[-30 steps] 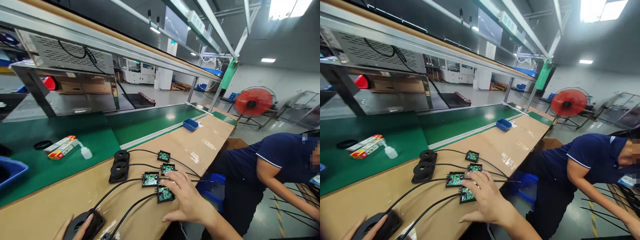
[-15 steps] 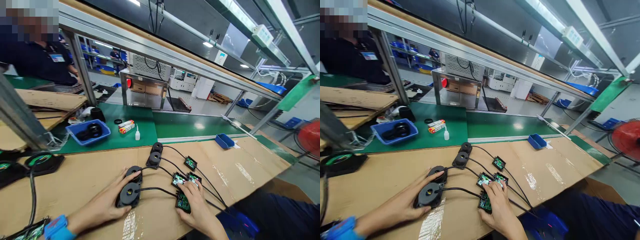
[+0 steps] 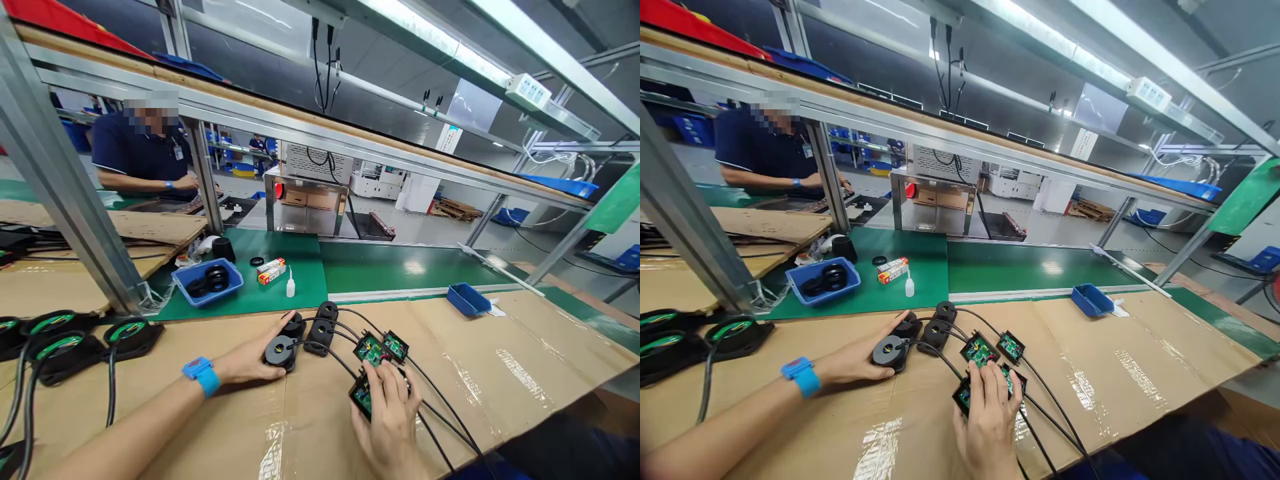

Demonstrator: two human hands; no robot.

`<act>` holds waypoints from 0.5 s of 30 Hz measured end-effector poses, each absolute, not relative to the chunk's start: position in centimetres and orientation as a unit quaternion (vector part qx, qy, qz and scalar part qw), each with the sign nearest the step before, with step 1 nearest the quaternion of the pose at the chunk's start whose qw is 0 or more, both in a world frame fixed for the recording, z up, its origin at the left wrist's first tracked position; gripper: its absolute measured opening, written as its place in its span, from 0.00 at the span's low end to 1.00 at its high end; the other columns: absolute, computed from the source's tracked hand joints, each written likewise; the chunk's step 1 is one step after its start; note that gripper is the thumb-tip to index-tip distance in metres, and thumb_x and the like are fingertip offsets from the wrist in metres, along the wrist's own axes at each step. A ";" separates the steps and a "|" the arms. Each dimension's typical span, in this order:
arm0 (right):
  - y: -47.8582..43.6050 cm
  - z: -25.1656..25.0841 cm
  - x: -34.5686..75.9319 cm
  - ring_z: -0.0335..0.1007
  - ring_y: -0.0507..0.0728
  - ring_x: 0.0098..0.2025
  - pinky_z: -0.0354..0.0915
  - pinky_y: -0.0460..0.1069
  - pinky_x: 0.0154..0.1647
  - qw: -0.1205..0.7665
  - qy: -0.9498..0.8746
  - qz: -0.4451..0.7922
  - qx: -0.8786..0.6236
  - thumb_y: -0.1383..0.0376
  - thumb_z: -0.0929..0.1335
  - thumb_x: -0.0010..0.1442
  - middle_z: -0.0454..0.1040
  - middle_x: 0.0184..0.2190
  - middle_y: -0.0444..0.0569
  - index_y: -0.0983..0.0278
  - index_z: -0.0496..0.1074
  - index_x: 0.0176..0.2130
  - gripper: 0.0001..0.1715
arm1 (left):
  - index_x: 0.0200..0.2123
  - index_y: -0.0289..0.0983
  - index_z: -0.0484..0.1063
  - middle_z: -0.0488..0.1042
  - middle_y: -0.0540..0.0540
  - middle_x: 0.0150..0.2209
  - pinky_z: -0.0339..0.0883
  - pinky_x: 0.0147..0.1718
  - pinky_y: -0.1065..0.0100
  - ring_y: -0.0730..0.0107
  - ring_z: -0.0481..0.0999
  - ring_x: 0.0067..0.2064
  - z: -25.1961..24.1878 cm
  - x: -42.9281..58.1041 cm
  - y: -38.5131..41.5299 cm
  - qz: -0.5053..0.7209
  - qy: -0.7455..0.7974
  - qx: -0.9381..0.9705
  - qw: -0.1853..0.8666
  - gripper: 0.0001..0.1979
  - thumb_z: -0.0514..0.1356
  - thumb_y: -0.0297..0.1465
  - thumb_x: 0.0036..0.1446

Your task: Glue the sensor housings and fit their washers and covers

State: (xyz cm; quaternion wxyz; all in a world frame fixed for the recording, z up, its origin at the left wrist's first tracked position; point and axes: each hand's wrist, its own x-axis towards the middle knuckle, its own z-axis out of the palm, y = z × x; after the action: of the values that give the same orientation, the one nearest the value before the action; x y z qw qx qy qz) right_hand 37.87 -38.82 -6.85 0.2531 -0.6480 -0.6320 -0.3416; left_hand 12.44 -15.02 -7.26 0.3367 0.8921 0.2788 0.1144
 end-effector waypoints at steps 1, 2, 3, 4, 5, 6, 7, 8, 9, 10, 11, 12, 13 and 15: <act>-38.6 -6.7 38.6 0.71 0.66 0.55 0.49 0.66 0.65 0.253 -0.625 -0.341 -0.655 0.62 0.66 0.65 0.78 0.49 0.57 0.64 0.68 0.60 0.26 | 0.76 0.42 0.27 0.48 0.40 0.76 0.58 0.69 0.55 0.48 0.59 0.73 -7.4 13.0 -14.7 0.112 0.275 0.892 0.341 0.61 0.67 0.38 0.51; -38.3 -6.7 39.4 0.71 0.66 0.56 0.49 0.66 0.65 0.249 -0.623 -0.329 -0.664 0.62 0.66 0.65 0.77 0.50 0.57 0.63 0.67 0.60 0.26 | 0.76 0.41 0.25 0.50 0.38 0.76 0.59 0.68 0.54 0.48 0.60 0.73 -7.5 13.6 -14.4 0.110 0.272 0.891 0.346 0.62 0.67 0.39 0.51; -38.1 -6.7 40.3 0.71 0.66 0.57 0.49 0.66 0.66 0.242 -0.625 -0.303 -0.677 0.61 0.67 0.65 0.77 0.51 0.56 0.62 0.67 0.61 0.26 | 0.75 0.41 0.23 0.51 0.37 0.75 0.59 0.68 0.53 0.47 0.61 0.72 -7.6 14.1 -14.2 0.109 0.270 0.891 0.350 0.64 0.67 0.41 0.51; -37.8 -6.9 41.3 0.71 0.66 0.57 0.50 0.67 0.66 0.234 -0.629 -0.267 -0.692 0.61 0.68 0.64 0.77 0.51 0.56 0.62 0.67 0.61 0.27 | 0.75 0.40 0.20 0.52 0.35 0.75 0.59 0.68 0.52 0.46 0.61 0.72 -7.8 14.5 -13.9 0.111 0.269 0.889 0.353 0.65 0.68 0.42 0.51; -37.6 -7.2 42.1 0.71 0.66 0.58 0.51 0.68 0.66 0.225 -0.631 -0.227 -0.707 0.61 0.68 0.64 0.76 0.51 0.56 0.61 0.67 0.61 0.27 | 0.74 0.39 0.17 0.52 0.34 0.75 0.57 0.69 0.50 0.45 0.59 0.73 -7.9 14.9 -13.7 0.115 0.269 0.888 0.357 0.67 0.68 0.44 0.51; -37.5 -7.4 42.9 0.71 0.66 0.58 0.53 0.68 0.66 0.217 -0.631 -0.189 -0.720 0.61 0.69 0.63 0.76 0.52 0.56 0.61 0.68 0.60 0.27 | 0.73 0.39 0.15 0.51 0.33 0.75 0.55 0.70 0.48 0.44 0.57 0.74 -8.1 15.0 -13.5 0.119 0.267 0.886 0.359 0.69 0.69 0.45 0.51; -37.4 -7.5 43.6 0.71 0.67 0.59 0.54 0.69 0.66 0.212 -0.629 -0.162 -0.730 0.60 0.71 0.61 0.76 0.52 0.57 0.60 0.69 0.60 0.28 | 0.73 0.39 0.13 0.49 0.32 0.75 0.53 0.70 0.46 0.44 0.55 0.74 -8.2 15.1 -13.3 0.122 0.264 0.885 0.363 0.70 0.69 0.47 0.51; -37.3 -7.6 44.1 0.70 0.69 0.61 0.55 0.70 0.66 0.207 -0.627 -0.140 -0.738 0.58 0.73 0.58 0.74 0.55 0.58 0.60 0.70 0.60 0.31 | 0.73 0.39 0.13 0.48 0.32 0.76 0.52 0.71 0.45 0.43 0.53 0.75 -8.2 15.1 -13.1 0.123 0.259 0.885 0.366 0.71 0.69 0.49 0.50; -37.3 -7.5 44.5 0.66 0.72 0.64 0.55 0.72 0.67 0.197 -0.627 -0.118 -0.745 0.56 0.75 0.55 0.72 0.59 0.60 0.59 0.69 0.62 0.37 | 0.73 0.39 0.15 0.48 0.33 0.76 0.51 0.71 0.44 0.43 0.52 0.75 -8.3 15.1 -12.9 0.120 0.253 0.886 0.370 0.71 0.69 0.50 0.50; -37.4 -7.2 44.8 0.60 0.75 0.69 0.54 0.74 0.68 0.183 -0.628 -0.088 -0.751 0.54 0.77 0.52 0.67 0.65 0.61 0.57 0.67 0.65 0.44 | 0.74 0.39 0.18 0.48 0.33 0.76 0.49 0.71 0.44 0.43 0.52 0.75 -8.3 15.0 -12.8 0.114 0.246 0.887 0.374 0.70 0.69 0.52 0.50; -37.5 -6.8 45.0 0.53 0.77 0.73 0.51 0.75 0.69 0.165 -0.628 -0.046 -0.759 0.52 0.78 0.50 0.59 0.71 0.61 0.56 0.62 0.68 0.52 | 0.75 0.38 0.21 0.47 0.33 0.76 0.48 0.72 0.44 0.42 0.51 0.75 -8.3 15.0 -12.7 0.107 0.239 0.888 0.377 0.69 0.69 0.53 0.50; -37.6 -6.3 45.1 0.46 0.78 0.75 0.49 0.76 0.70 0.147 -0.627 0.002 -0.765 0.51 0.78 0.49 0.52 0.74 0.60 0.54 0.58 0.71 0.58 | 0.75 0.37 0.24 0.45 0.33 0.76 0.46 0.72 0.44 0.41 0.49 0.76 -8.4 15.1 -12.6 0.099 0.234 0.890 0.379 0.69 0.68 0.54 0.50; -37.8 -5.8 45.3 0.42 0.78 0.76 0.47 0.77 0.70 0.131 -0.623 0.048 -0.770 0.50 0.78 0.49 0.47 0.76 0.59 0.52 0.54 0.73 0.60 | 0.76 0.36 0.25 0.43 0.32 0.77 0.45 0.72 0.44 0.41 0.48 0.76 -8.4 15.3 -12.6 0.093 0.230 0.891 0.379 0.68 0.68 0.55 0.50; -38.3 -4.8 45.7 0.44 0.75 0.76 0.47 0.74 0.71 0.124 -0.609 0.098 -0.777 0.52 0.76 0.52 0.45 0.77 0.57 0.51 0.52 0.73 0.57 | 0.75 0.35 0.23 0.40 0.31 0.77 0.42 0.73 0.43 0.41 0.45 0.77 -8.5 16.0 -12.7 0.084 0.224 0.894 0.378 0.66 0.66 0.55 0.53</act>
State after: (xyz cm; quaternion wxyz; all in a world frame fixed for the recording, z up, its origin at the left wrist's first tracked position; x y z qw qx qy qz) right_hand 45.72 -38.28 -4.84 0.1238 -0.7772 -0.6091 0.0983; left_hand 16.04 -12.71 -8.54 0.3775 0.8945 0.2245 0.0837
